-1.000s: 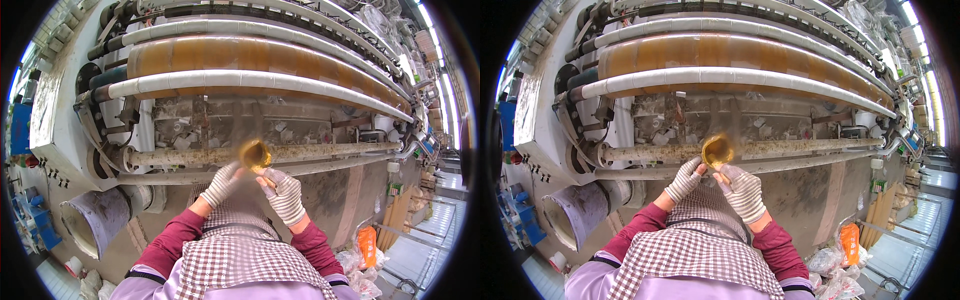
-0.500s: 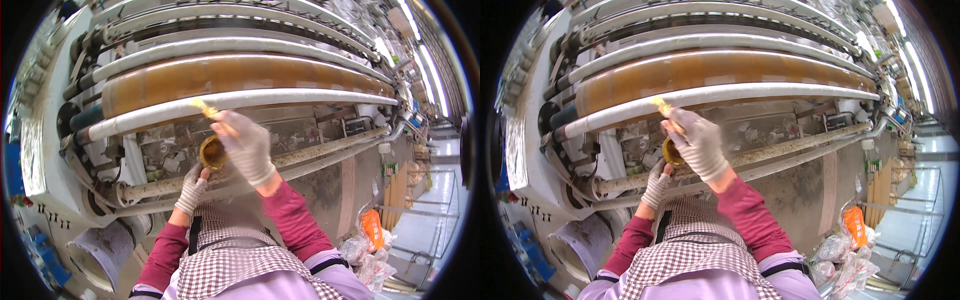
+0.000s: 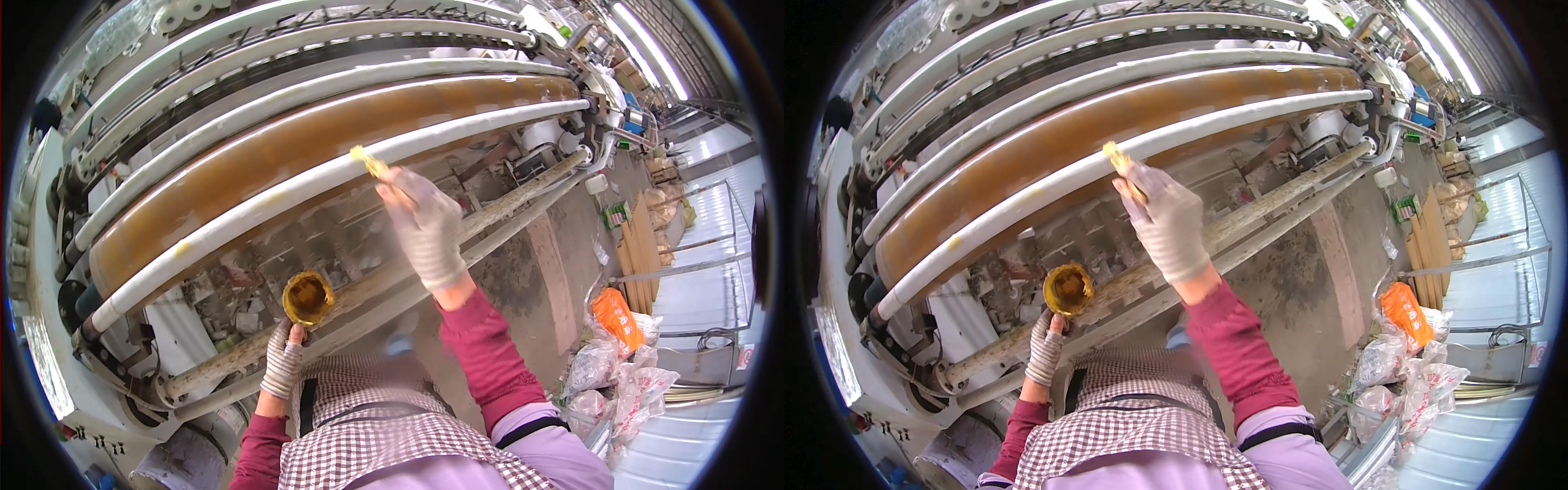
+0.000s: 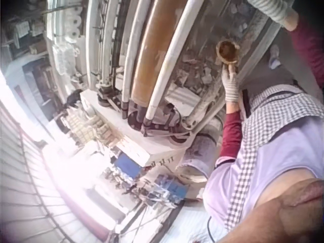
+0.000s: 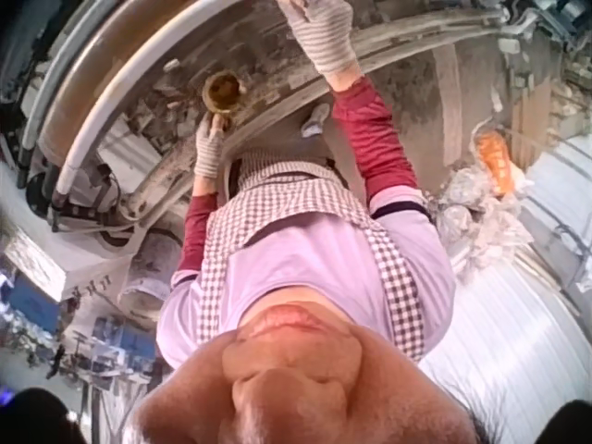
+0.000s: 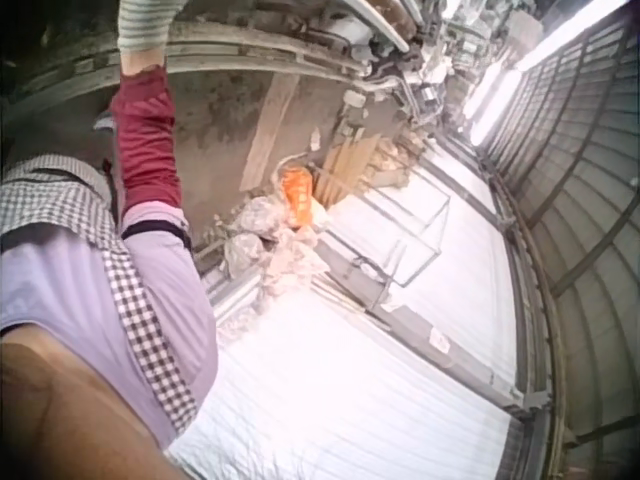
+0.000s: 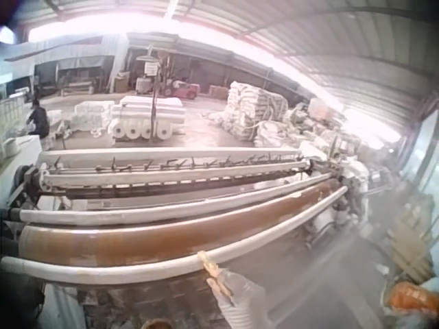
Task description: Applying adhesive to machine rollers and loading plastic pipe fittings into a production machine on a factory floor.
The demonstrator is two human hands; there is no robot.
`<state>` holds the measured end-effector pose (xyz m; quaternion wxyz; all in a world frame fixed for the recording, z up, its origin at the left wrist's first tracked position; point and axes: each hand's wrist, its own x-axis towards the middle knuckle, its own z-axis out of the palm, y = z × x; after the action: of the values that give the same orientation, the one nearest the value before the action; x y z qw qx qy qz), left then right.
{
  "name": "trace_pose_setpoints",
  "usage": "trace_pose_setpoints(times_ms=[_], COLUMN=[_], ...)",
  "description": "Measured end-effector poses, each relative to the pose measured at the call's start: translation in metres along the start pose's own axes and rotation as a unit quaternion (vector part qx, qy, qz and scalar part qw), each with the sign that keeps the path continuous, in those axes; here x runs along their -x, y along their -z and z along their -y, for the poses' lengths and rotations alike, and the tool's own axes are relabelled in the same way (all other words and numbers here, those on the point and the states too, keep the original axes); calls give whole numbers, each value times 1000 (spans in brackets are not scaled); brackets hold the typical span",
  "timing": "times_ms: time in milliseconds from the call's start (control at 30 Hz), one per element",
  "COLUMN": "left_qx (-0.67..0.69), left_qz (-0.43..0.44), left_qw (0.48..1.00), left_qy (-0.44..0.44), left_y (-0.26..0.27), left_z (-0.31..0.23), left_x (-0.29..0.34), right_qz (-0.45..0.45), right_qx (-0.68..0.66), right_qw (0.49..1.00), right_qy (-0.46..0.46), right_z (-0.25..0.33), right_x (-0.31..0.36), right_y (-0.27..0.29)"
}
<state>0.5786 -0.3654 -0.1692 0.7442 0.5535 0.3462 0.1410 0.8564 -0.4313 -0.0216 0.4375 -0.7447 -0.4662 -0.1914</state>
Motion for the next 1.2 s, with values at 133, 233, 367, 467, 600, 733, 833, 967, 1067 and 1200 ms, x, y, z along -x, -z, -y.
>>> trace_pose_setpoints(times_ms=[133,233,367,467,600,733,833,967,1067,1200], left_qx=[26,62,94,100,78,61,37,14,-5,19], left_qz=[1,-15,-34,-10,7,30,58,82,89,62], left_qw=[1000,998,995,995,997,997,998,997,996,998], left_qy=[-7,1,6,4,19,31,13,-2,-8,12], left_y=[-68,-120,-214,-253,-292,-325,-343,-382,-419,-460], left_z=[10,12,-1,-8,-16,-21,-21,-37,-41,-25], left_x=[-12,-14,-23,-28,-47,-90,-119,-145,-164,-178], right_qz=[130,25,31,146,-3,60,70,8,62,47], right_qx=[32,-46,-30,8,-60,10,24,51,103,29], right_qw=[991,997,999,989,997,997,997,998,992,998], right_qy=[-28,50,1,12,38,-35,-13,-33,-29,23], right_z=[-57,-100,-175,-196,-247,-294,-323,-362,-407,-451], right_x=[-2,-3,-29,-27,-34,-57,-46,-80,-88,-83], right_y=[28,61,83,98,138,161,191,223,238,273])
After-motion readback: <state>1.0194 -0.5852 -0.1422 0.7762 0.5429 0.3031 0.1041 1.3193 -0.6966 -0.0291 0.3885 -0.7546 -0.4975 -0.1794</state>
